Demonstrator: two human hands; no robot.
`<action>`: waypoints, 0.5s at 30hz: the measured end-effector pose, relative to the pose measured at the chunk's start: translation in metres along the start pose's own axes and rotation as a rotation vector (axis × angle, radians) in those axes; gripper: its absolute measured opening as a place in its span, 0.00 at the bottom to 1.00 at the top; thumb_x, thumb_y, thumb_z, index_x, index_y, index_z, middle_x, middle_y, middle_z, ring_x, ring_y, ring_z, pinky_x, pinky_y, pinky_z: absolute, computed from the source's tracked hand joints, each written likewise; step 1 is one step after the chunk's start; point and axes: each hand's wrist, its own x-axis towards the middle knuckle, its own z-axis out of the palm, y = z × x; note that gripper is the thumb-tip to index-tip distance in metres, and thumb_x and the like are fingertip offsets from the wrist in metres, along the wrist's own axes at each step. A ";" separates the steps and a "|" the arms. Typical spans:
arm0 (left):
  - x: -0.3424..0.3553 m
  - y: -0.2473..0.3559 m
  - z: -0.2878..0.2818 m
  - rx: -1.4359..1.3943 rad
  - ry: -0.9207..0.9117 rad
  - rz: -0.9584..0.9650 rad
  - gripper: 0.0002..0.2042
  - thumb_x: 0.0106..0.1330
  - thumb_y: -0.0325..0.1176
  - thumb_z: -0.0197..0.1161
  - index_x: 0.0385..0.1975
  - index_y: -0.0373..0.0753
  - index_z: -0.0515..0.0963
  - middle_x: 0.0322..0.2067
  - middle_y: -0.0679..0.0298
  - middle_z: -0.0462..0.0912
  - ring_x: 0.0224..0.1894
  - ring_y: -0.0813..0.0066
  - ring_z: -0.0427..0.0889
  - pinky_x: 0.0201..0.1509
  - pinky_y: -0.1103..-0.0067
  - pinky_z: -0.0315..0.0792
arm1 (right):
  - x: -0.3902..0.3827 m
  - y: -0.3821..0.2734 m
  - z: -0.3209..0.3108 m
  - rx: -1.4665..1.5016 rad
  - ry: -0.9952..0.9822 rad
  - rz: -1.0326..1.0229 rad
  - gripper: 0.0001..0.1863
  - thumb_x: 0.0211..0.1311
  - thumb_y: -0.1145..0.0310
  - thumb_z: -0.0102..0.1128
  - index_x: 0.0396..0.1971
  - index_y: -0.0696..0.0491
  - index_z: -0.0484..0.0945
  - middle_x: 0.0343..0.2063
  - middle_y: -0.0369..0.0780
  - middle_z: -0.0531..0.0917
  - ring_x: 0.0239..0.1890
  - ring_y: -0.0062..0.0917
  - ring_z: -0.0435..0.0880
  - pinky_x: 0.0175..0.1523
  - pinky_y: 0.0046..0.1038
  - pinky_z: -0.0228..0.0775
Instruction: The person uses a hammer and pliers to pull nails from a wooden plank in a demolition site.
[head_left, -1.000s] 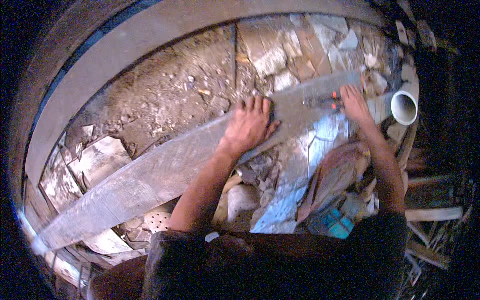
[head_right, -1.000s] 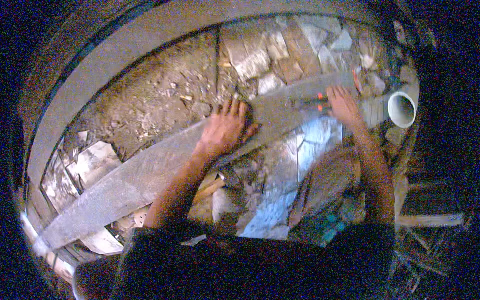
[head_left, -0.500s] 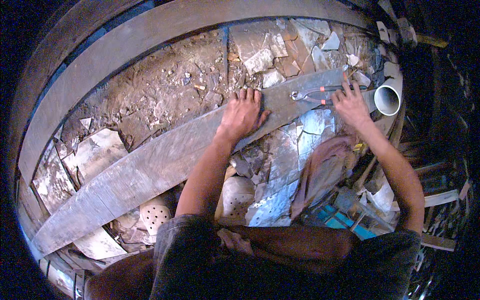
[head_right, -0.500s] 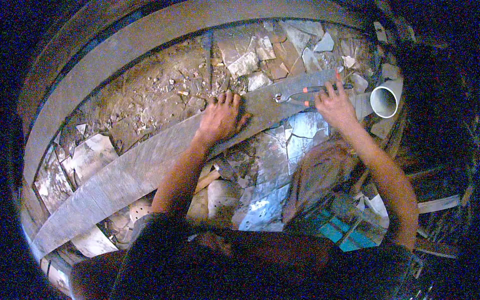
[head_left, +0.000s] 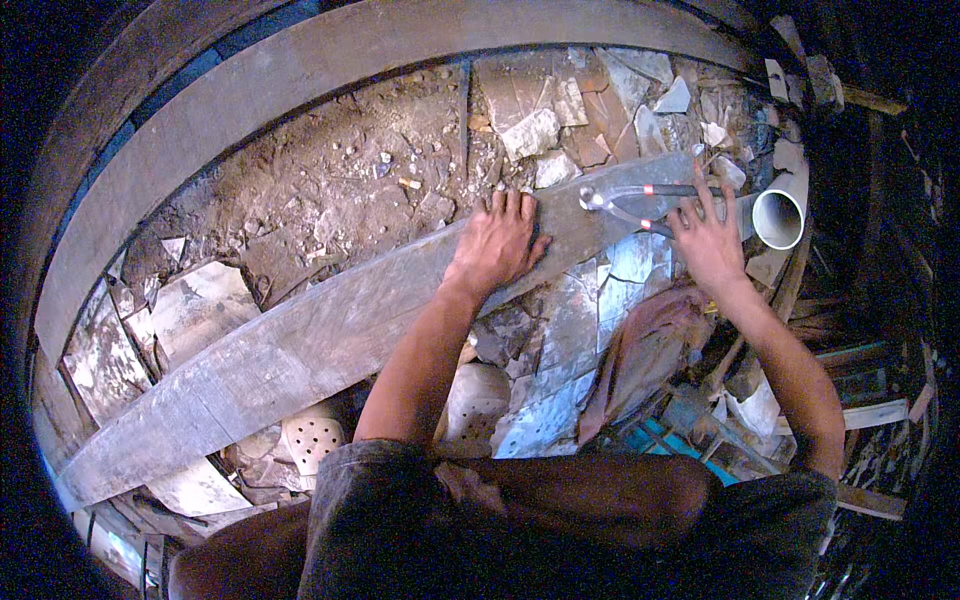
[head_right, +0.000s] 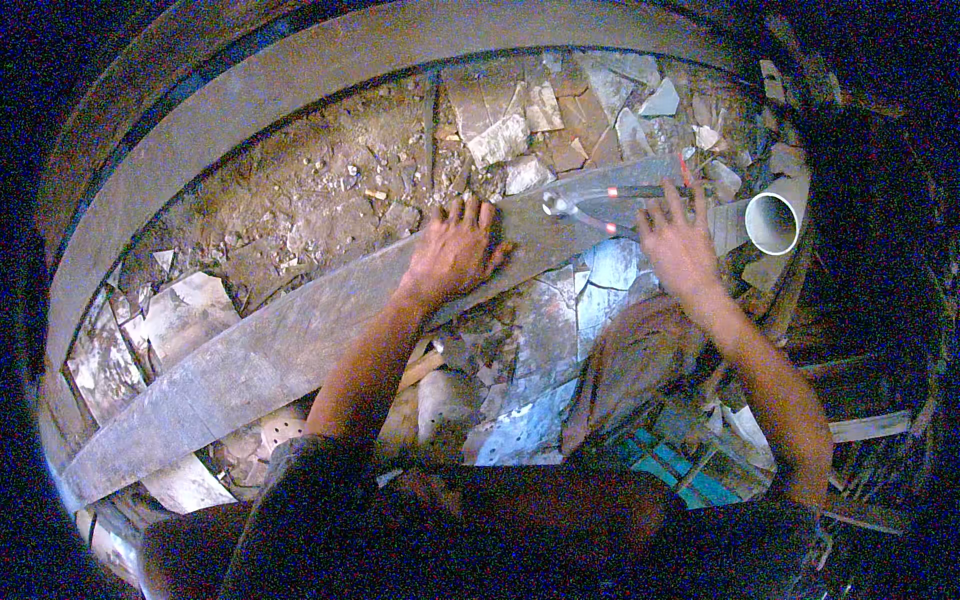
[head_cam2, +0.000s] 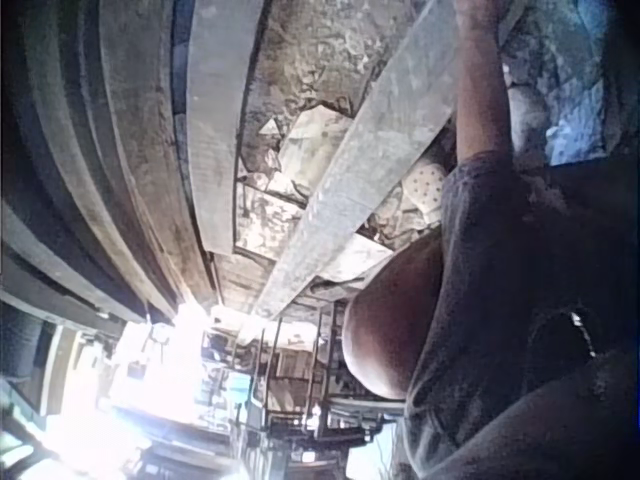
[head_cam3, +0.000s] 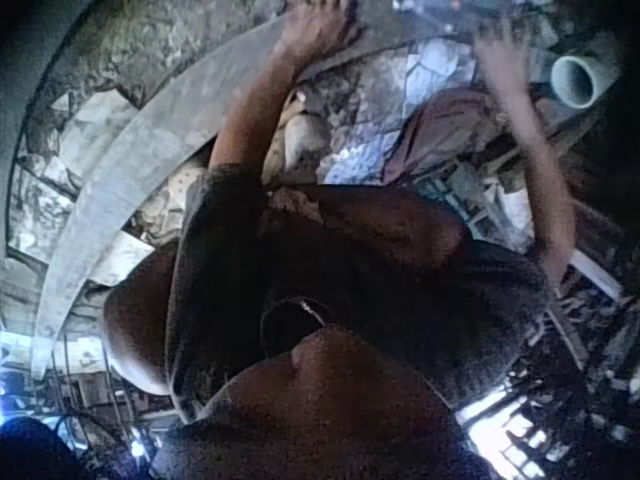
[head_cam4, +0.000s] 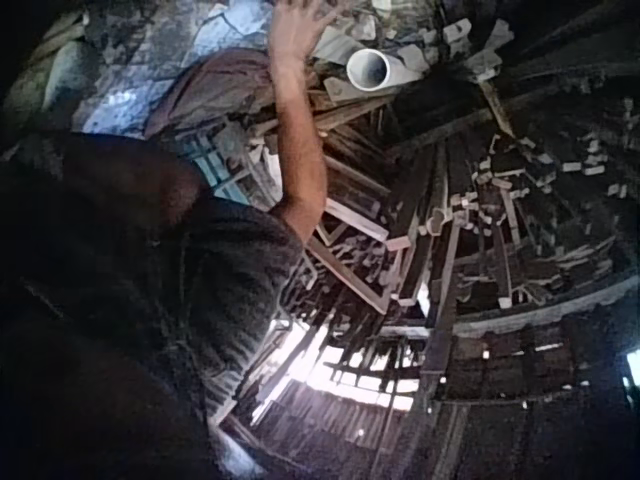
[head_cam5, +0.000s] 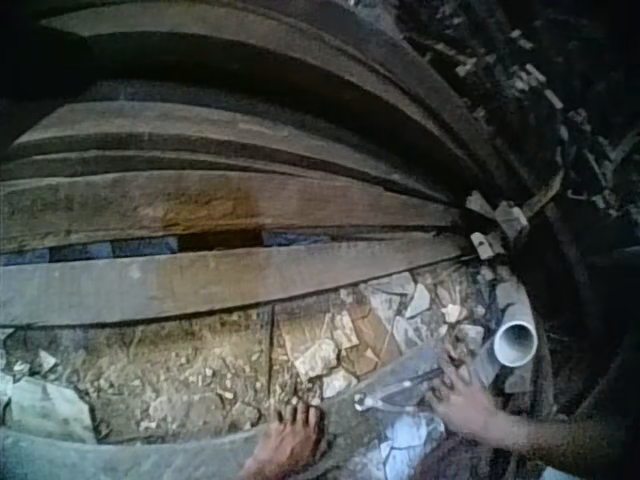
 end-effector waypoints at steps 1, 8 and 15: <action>0.000 0.000 0.000 -0.005 -0.006 0.000 0.27 0.64 0.50 0.52 0.51 0.30 0.65 0.52 0.46 0.70 0.55 0.50 0.69 0.56 0.60 0.64 | 0.000 -0.001 -0.001 0.032 0.028 0.015 0.16 0.55 0.66 0.51 0.43 0.50 0.78 0.49 0.38 0.77 0.64 0.36 0.63 0.69 0.60 0.25; -0.002 -0.004 0.009 0.048 0.164 0.039 0.26 0.64 0.50 0.53 0.48 0.30 0.67 0.46 0.48 0.73 0.52 0.54 0.71 0.54 0.62 0.66 | 0.017 -0.003 -0.024 -0.111 -0.083 -0.067 0.14 0.56 0.66 0.52 0.42 0.50 0.77 0.54 0.38 0.74 0.70 0.35 0.50 0.68 0.62 0.25; 0.000 -0.004 0.007 -0.007 0.058 0.022 0.28 0.66 0.53 0.49 0.50 0.30 0.66 0.51 0.46 0.71 0.54 0.51 0.70 0.55 0.60 0.66 | 0.015 -0.001 -0.033 -0.107 -0.167 -0.089 0.15 0.56 0.66 0.51 0.43 0.50 0.79 0.54 0.40 0.74 0.69 0.36 0.53 0.68 0.63 0.24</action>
